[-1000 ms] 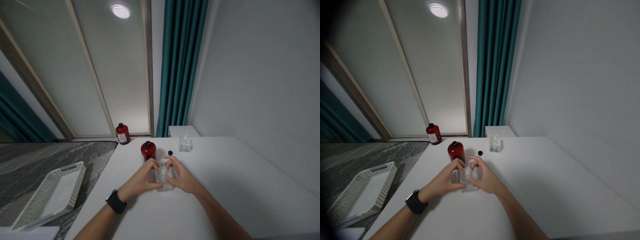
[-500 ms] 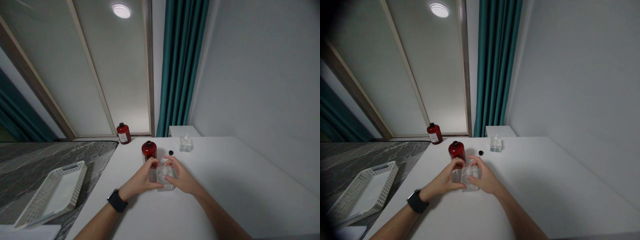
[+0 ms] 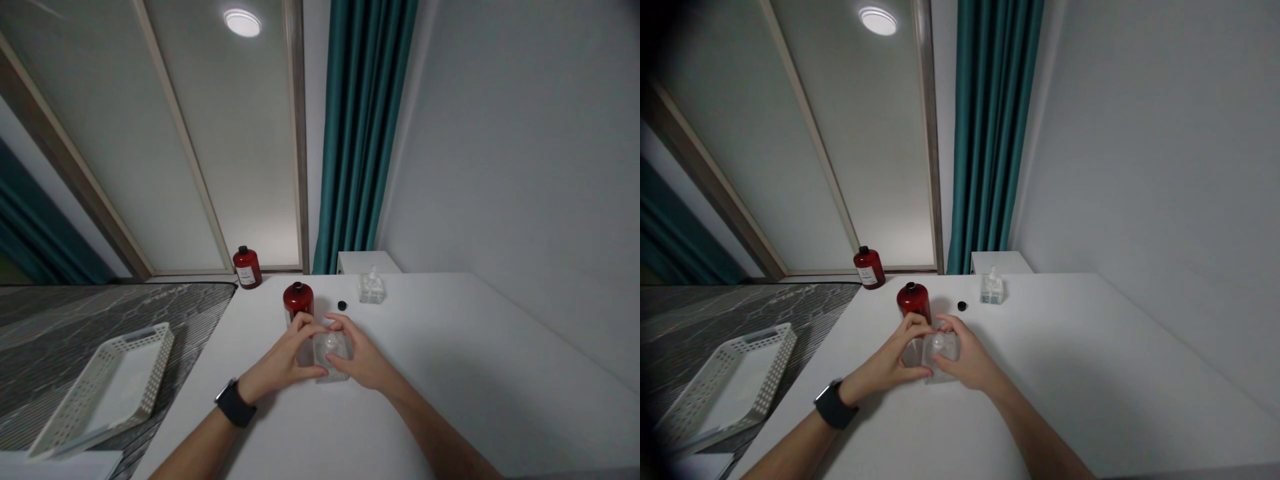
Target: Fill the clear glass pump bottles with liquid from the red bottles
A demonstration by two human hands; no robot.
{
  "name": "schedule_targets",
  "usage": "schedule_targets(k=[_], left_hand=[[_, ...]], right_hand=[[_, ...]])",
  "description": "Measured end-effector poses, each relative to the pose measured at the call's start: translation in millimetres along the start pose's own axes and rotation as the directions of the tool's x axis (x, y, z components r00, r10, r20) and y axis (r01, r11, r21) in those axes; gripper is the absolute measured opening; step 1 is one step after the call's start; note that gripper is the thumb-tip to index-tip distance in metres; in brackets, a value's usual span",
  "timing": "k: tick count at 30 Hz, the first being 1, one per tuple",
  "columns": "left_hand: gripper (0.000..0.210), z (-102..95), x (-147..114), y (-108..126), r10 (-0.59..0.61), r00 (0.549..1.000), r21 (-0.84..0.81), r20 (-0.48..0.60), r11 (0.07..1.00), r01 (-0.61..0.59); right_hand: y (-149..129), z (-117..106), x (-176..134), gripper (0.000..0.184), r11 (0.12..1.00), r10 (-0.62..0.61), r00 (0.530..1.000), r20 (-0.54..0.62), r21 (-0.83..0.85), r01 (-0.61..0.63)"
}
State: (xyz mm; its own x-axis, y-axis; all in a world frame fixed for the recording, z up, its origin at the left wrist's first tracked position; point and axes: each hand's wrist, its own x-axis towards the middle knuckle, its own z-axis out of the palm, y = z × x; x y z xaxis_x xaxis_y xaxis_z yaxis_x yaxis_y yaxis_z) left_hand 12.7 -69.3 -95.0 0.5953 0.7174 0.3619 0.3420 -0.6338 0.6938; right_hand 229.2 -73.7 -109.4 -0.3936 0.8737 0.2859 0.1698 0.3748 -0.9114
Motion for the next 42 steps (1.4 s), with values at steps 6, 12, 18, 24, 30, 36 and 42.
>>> schedule_targets(k=[6, 12, 18, 24, 30, 36, 42], left_hand=[[0.054, 0.1, -0.2, 0.1, -0.007, 1.0, 0.023, 0.014, 1.0, 0.006], [0.056, -0.3, -0.7, 0.1, 0.011, 1.0, 0.022, 0.014, 1.0, -0.011], [0.055, -0.1, -1.8, -2.1, 0.006, 1.0, 0.016, 0.016, 1.0, -0.006], [0.055, -0.5, 0.6, 1.8, 0.023, 1.0, 0.015, 0.006, 1.0, -0.023], [0.054, -0.8, 0.6, 2.1, 0.026, 1.0, 0.016, 0.006, 1.0, -0.026], [0.055, -0.5, -0.5, 0.8, 0.014, 1.0, 0.011, 0.009, 1.0, -0.014], [0.056, -0.6, -0.4, 1.3, 0.021, 1.0, 0.016, 0.001, 1.0, -0.021]], right_hand=[[2.4, -0.4, 0.9, 0.067, 0.999, -0.043, 0.999, -0.021, -0.004, 0.043], [1.9, -1.0, -1.0, 0.07, 0.998, -0.053, 0.998, 0.017, 0.022, 0.053], [1.4, 1.1, -0.5, 0.066, 0.999, -0.027, 0.999, -0.036, -0.018, 0.027], [2.1, -2.7, -1.2, 0.064, 0.997, -0.058, 0.998, 0.014, 0.042, 0.057], [2.7, -1.2, -1.7, 0.062, 0.998, -0.062, 0.998, -0.026, 0.0, 0.062], [3.4, -0.4, 0.1, 0.062, 0.999, -0.04, 0.998, -0.038, -0.015, 0.039], [1.2, -0.7, -1.3, 0.059, 0.996, -0.079, 0.997, 0.012, 0.042, 0.078]])
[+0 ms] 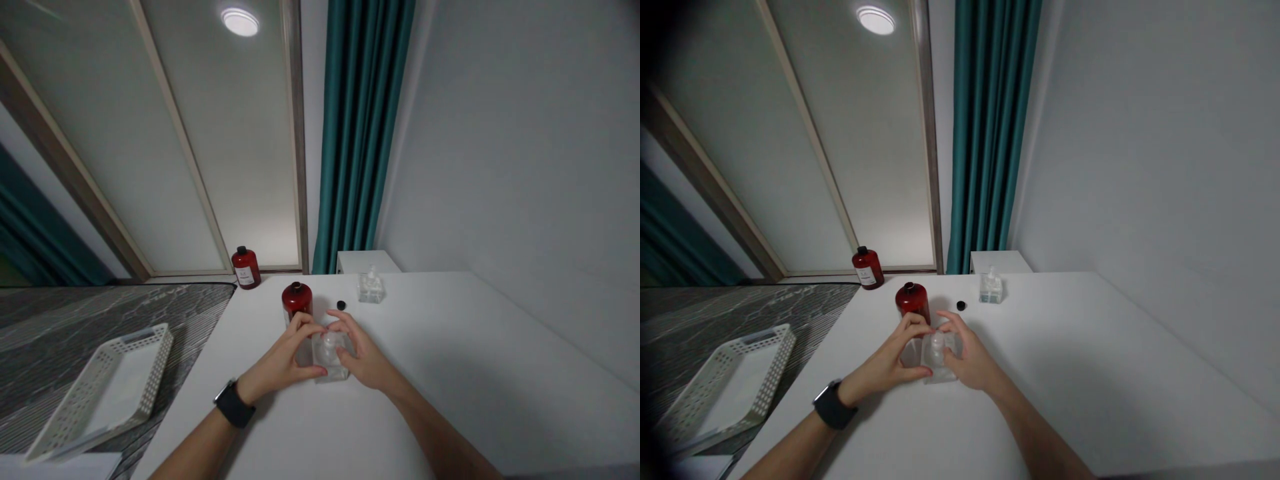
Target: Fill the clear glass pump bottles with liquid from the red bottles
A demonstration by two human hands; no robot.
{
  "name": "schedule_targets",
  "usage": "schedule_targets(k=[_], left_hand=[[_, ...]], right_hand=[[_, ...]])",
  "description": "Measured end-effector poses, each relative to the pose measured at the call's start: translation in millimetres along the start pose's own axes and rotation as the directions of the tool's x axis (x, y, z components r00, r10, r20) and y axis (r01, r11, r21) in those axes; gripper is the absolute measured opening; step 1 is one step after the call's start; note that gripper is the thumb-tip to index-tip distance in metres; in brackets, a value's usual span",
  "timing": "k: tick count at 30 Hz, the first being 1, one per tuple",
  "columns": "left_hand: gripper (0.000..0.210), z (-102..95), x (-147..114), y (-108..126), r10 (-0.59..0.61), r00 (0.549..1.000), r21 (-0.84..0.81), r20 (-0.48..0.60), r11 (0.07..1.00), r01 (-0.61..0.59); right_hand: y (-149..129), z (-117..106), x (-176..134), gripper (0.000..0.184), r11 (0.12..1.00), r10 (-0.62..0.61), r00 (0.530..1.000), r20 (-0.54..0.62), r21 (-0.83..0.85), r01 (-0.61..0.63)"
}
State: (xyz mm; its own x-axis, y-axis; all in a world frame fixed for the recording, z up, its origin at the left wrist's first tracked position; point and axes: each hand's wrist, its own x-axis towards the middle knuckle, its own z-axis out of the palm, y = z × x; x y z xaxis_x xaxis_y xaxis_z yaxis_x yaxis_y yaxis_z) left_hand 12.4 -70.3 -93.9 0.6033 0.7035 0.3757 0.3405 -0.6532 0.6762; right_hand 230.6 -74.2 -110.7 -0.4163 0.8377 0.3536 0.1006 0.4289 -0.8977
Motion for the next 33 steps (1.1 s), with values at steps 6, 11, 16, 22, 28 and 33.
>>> schedule_targets(k=[6, 11, 16, 22, 28, 33], left_hand=[[0.054, -0.2, -0.1, 1.1, -0.002, 1.0, 0.0, -0.004, 1.0, 0.002], [0.054, -0.4, 0.4, 0.6, -0.011, 1.0, 0.009, -0.002, 1.0, 0.011], [0.055, -0.3, 0.7, 0.6, 0.0, 1.0, 0.001, -0.004, 1.0, 0.0], [0.054, -0.7, 0.1, 1.1, -0.008, 1.0, 0.002, 0.0, 1.0, 0.008], [0.056, -0.5, 0.0, 0.0, 0.001, 1.0, -0.002, 0.004, 1.0, -0.001], [0.055, -0.9, 0.4, 2.3, 0.0, 1.0, -0.004, 0.006, 1.0, 0.001]], right_hand=[[-2.0, 2.8, -0.1, 0.062, 0.995, 0.049, 0.996, -0.08, -0.085, -0.056], [-4.0, 1.0, -0.4, 0.058, 0.998, 0.032, 0.999, -0.039, -0.049, -0.034], [-4.8, 0.5, -1.3, 0.061, 1.0, 0.009, 1.0, -0.03, -0.029, -0.01], [-1.8, 3.5, -0.8, 0.063, 0.994, 0.057, 0.995, -0.077, -0.091, -0.064], [-2.0, 2.0, -1.2, 0.064, 0.996, 0.049, 0.997, -0.057, -0.075, -0.053], [-3.5, 0.9, -2.0, 0.065, 0.999, 0.018, 0.999, -0.028, -0.029, -0.019]])
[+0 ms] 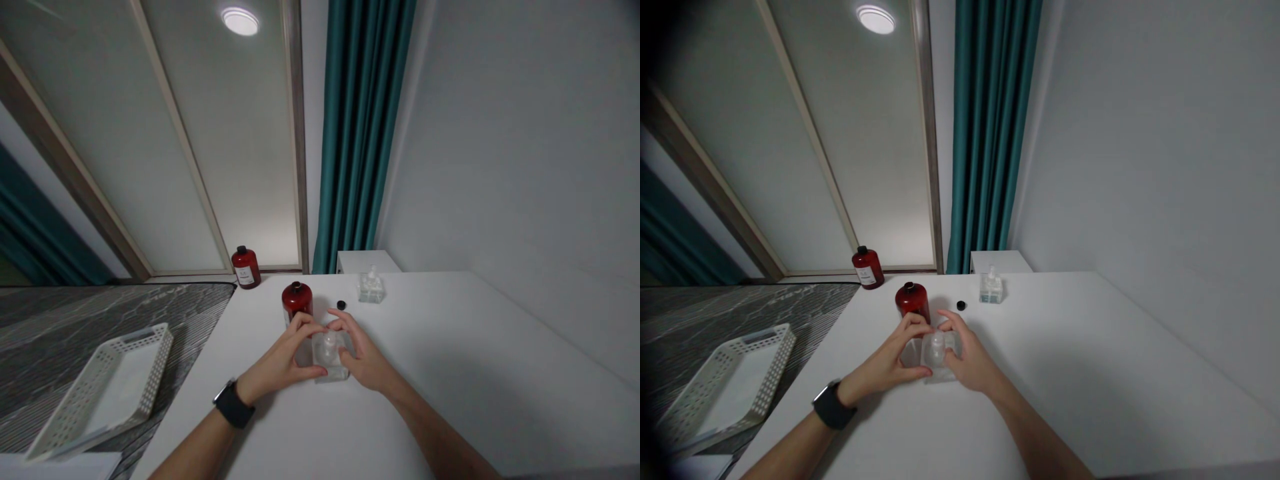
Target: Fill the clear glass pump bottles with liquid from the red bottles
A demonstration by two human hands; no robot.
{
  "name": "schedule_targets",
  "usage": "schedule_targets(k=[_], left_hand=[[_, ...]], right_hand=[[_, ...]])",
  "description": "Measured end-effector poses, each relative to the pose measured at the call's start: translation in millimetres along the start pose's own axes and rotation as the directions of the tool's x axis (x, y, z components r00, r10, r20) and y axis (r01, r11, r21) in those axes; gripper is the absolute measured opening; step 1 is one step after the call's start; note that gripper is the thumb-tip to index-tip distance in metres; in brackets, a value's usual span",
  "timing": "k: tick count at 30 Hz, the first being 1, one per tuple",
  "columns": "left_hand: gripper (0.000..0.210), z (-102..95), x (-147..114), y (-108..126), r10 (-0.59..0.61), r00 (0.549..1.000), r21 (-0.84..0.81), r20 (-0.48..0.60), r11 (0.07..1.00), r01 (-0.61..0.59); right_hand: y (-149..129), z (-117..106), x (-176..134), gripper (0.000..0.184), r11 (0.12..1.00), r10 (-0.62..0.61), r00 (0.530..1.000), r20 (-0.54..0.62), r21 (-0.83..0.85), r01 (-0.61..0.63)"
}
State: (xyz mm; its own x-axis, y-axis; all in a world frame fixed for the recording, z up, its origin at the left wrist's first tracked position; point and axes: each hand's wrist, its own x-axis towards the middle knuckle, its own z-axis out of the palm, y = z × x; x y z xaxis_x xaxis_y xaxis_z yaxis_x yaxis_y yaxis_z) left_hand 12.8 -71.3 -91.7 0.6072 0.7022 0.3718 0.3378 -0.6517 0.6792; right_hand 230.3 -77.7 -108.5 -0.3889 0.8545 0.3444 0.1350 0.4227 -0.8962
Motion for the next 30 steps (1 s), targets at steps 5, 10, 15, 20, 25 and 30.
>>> schedule_targets(k=[5, 10, 15, 20, 25, 30], left_hand=[[0.054, -0.1, 0.7, 0.7, -0.009, 1.0, -0.004, -0.007, 1.0, 0.009], [0.054, -0.7, 0.9, 2.6, -0.024, 1.0, -0.004, -0.01, 1.0, 0.024], [0.054, -0.3, 0.6, 0.7, -0.017, 1.0, -0.005, -0.003, 1.0, 0.017], [0.056, 0.3, -0.5, -1.1, -0.012, 1.0, 0.0, -0.004, 1.0, 0.012], [0.057, 0.3, -0.3, 0.4, -0.024, 1.0, 0.003, -0.007, 1.0, 0.024], [0.054, 0.2, -0.2, -0.4, -0.007, 1.0, -0.001, -0.016, 1.0, 0.007]], right_hand=[[-2.0, 2.9, 0.5, 0.062, 0.996, 0.009, 0.998, -0.063, -0.087, -0.014], [-2.7, 2.4, 0.9, 0.063, 0.999, 0.008, 0.999, -0.04, -0.053, -0.011], [-1.5, 1.4, 0.3, 0.065, 1.0, 0.016, 1.0, -0.019, -0.007, -0.016], [-1.7, 3.2, 0.7, 0.065, 0.997, 0.037, 0.998, -0.058, -0.06, -0.04], [-0.2, 2.6, 0.9, 0.062, 1.0, 0.006, 0.999, -0.047, -0.03, -0.008], [-0.1, 0.9, 0.4, 0.06, 1.0, -0.019, 0.999, -0.026, 0.024, 0.02]])
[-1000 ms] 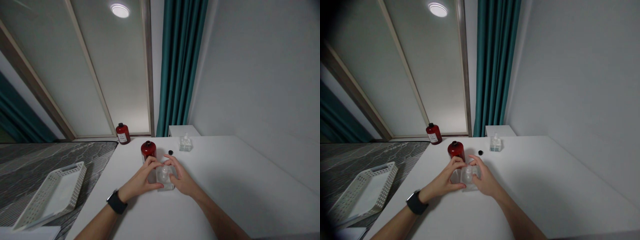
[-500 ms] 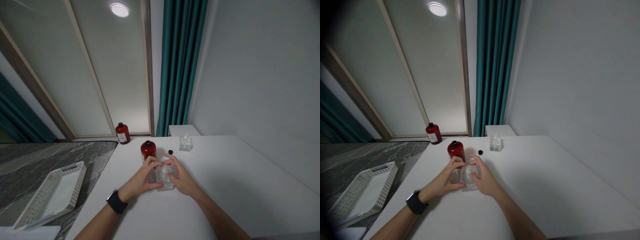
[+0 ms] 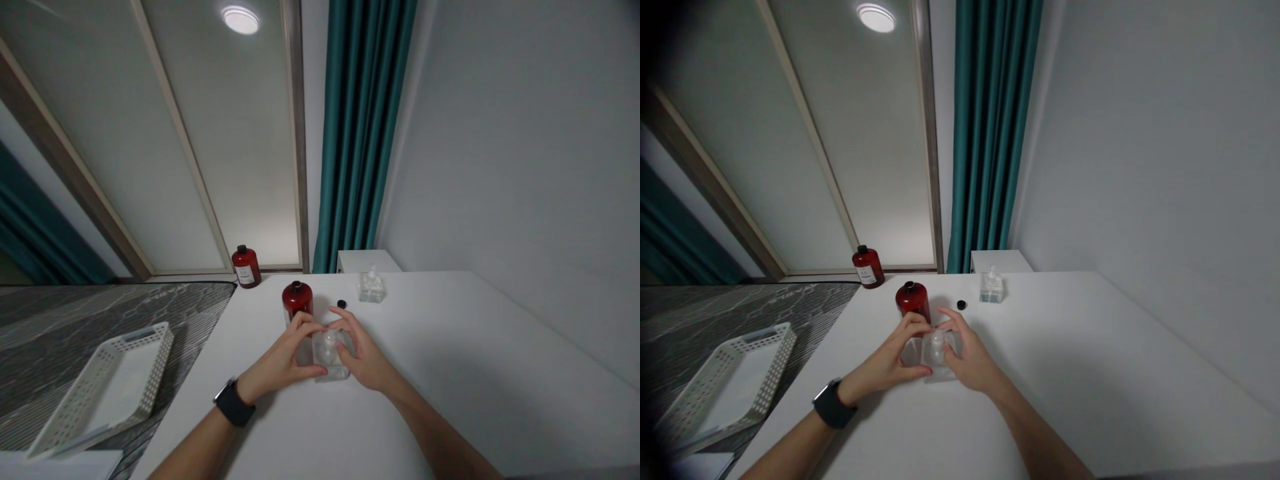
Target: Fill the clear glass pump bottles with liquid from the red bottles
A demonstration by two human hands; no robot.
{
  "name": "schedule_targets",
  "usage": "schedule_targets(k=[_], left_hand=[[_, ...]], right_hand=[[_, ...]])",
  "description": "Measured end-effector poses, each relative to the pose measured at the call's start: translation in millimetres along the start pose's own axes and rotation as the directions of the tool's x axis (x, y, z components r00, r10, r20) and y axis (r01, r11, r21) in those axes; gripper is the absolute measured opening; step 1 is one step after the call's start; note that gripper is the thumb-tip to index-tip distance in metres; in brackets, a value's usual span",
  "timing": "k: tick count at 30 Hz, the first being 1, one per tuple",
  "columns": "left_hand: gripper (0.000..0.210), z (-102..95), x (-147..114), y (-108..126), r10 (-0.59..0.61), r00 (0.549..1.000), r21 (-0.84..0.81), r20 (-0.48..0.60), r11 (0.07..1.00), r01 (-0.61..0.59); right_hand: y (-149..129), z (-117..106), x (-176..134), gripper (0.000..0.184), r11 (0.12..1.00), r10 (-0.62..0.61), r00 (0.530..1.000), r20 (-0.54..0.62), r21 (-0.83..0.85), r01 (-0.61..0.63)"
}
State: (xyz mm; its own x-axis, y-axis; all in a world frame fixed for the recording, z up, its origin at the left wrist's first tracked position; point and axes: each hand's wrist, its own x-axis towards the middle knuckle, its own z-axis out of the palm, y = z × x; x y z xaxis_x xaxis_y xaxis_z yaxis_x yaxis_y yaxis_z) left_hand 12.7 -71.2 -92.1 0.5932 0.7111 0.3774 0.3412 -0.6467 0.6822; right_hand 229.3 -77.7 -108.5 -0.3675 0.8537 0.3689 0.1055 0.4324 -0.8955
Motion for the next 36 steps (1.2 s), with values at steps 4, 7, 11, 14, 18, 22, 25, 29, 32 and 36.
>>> schedule_targets(k=[4, 7, 11, 14, 18, 22, 25, 29, 32, 36], left_hand=[[0.055, 0.1, -0.1, -0.6, 0.001, 1.0, 0.0, 0.009, 1.0, -0.001], [0.055, 0.1, -0.1, -0.3, -0.002, 1.0, -0.004, 0.005, 1.0, 0.002], [0.056, -0.2, -0.1, 0.6, 0.01, 1.0, 0.002, 0.008, 1.0, -0.01], [0.058, 0.5, -0.1, -0.1, 0.023, 1.0, -0.007, 0.006, 1.0, -0.023], [0.066, 4.0, -0.4, -4.1, 0.006, 1.0, -0.071, -0.025, 0.997, -0.007], [0.07, 6.5, -0.8, -5.7, -0.058, 0.997, -0.097, -0.043, 0.994, 0.053], [0.069, 6.2, -0.2, -4.2, -0.072, 0.997, -0.083, -0.035, 0.994, 0.069], [0.069, 6.0, 0.7, -4.1, -0.088, 0.996, -0.101, -0.025, 0.991, 0.085], [0.07, 6.4, 0.6, -5.6, -0.097, 0.995, -0.101, -0.019, 0.99, 0.095], [0.069, 5.9, 0.3, -4.4, -0.112, 0.994, -0.096, -0.015, 0.989, 0.11]], right_hand=[[-2.0, 1.7, 0.3, 0.064, 0.998, 0.029, 0.999, -0.023, -0.054, -0.03], [-1.8, 2.7, 0.3, 0.064, 0.994, 0.058, 0.997, -0.054, -0.089, -0.063], [1.0, 1.1, -0.8, 0.062, 0.998, 0.021, 1.0, -0.019, -0.051, -0.022], [3.2, -1.3, -1.5, 0.057, 1.0, -0.007, 1.0, -0.011, -0.012, 0.007], [2.0, -5.0, -0.4, 0.045, 0.999, -0.045, 0.999, -0.03, -0.031, 0.044], [-2.9, -9.1, 3.6, 0.041, 0.995, -0.085, 0.994, -0.068, -0.055, 0.081], [-5.4, -12.0, 7.6, 0.037, 0.996, -0.084, 0.989, -0.122, -0.048, 0.079], [-5.7, -13.4, 10.2, 0.035, 0.993, -0.111, 0.976, -0.189, -0.056, 0.102], [-4.6, -11.3, 9.3, 0.032, 0.987, -0.139, 0.968, -0.209, -0.112, 0.118], [-4.2, -8.8, 7.8, 0.031, 0.985, -0.132, 0.968, -0.212, -0.14, 0.104]])
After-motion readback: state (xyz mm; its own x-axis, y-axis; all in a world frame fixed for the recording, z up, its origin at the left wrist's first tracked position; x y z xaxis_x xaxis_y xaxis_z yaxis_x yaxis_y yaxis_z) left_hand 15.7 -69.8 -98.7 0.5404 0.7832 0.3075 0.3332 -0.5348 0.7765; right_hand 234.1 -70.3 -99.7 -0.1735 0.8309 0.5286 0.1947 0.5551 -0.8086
